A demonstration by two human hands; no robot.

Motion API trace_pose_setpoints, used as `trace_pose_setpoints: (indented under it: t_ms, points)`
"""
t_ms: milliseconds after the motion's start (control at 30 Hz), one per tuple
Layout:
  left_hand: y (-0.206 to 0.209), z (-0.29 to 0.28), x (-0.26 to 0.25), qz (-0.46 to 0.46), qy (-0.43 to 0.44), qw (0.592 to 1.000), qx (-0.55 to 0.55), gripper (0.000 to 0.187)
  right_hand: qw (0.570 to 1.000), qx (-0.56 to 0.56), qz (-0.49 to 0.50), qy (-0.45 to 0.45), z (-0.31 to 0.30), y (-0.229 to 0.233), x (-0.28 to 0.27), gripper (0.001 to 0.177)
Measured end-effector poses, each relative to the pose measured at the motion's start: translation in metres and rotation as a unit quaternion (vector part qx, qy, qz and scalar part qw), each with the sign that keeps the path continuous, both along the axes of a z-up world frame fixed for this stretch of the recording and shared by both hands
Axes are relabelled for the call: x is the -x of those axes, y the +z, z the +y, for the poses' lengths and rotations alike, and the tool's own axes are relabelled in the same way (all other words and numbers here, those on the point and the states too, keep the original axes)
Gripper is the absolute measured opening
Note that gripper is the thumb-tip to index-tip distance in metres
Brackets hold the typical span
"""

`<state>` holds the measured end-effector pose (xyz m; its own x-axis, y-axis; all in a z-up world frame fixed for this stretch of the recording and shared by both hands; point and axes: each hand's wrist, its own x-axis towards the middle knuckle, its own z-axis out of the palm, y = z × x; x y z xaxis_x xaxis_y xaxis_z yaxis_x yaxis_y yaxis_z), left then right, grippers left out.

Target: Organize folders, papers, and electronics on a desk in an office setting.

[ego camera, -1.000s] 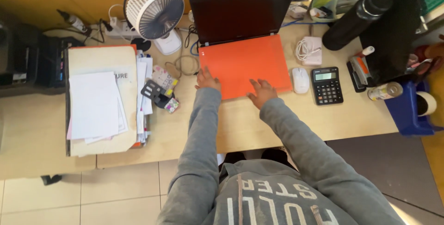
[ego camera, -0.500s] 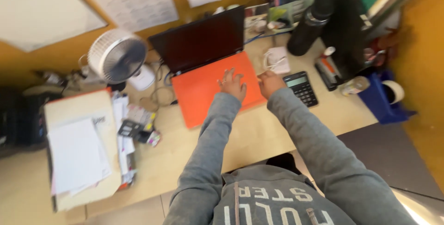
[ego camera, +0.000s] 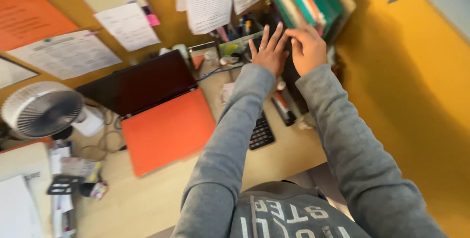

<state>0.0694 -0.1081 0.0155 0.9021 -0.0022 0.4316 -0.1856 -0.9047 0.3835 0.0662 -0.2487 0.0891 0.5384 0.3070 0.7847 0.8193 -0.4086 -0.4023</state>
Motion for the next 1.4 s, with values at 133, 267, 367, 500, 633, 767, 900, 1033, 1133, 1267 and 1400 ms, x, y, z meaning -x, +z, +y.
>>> trace_pose_setpoints:
  t_ms: [133,267,367,500,633,767,900,1033,1133,1267,1400]
  points:
    - [0.029,-0.031,-0.041,0.020,0.004,0.998,-0.066,0.066,0.997,-0.033,0.074,0.010,-0.031,0.003,-0.048,0.025]
    - [0.048,-0.040,-0.053,0.002,-0.017,0.997,-0.081,0.047,0.994,-0.052,0.095,0.033,-0.047,-0.005,-0.078,0.027]
    - [0.035,-0.036,-0.062,0.014,0.002,0.998,-0.068,0.032,0.991,-0.041,0.125,0.010,-0.053,-0.006,-0.086,0.023]
    - [-0.010,-0.033,-0.080,-0.045,0.025,0.999,0.014,0.028,0.999,0.027,0.034,-0.015,-0.057,-0.023,-0.102,0.026]
    - [-0.017,-0.028,-0.074,-0.065,0.036,0.994,0.079,0.035,0.996,0.053,0.057,-0.042,-0.059,-0.051,-0.120,0.027]
    - [-0.010,-0.021,-0.066,0.010,0.070,0.996,0.059,0.042,0.995,0.053,0.054,-0.071,-0.070,-0.078,-0.141,0.029]
    - [-0.003,-0.020,-0.067,0.060,0.083,0.994,0.044,0.047,0.965,-0.107,0.234,-0.046,-0.076,-0.066,-0.139,0.040]
    - [-0.012,-0.023,-0.076,0.053,0.068,0.995,0.059,0.047,0.960,-0.099,0.259,-0.048,-0.085,-0.027,-0.115,0.051]
    - [-0.019,-0.026,-0.081,0.054,0.073,0.995,0.050,0.048,0.949,-0.086,0.296,-0.070,-0.081,-0.013,-0.104,0.046]
    - [-0.012,-0.035,-0.081,0.046,0.060,0.989,0.127,0.079,0.964,-0.063,0.246,-0.082,-0.078,-0.019,-0.104,0.040]
    - [0.001,-0.042,-0.072,0.144,0.054,0.985,0.076,0.058,0.984,-0.071,0.154,-0.058,-0.076,-0.026,-0.106,0.042]
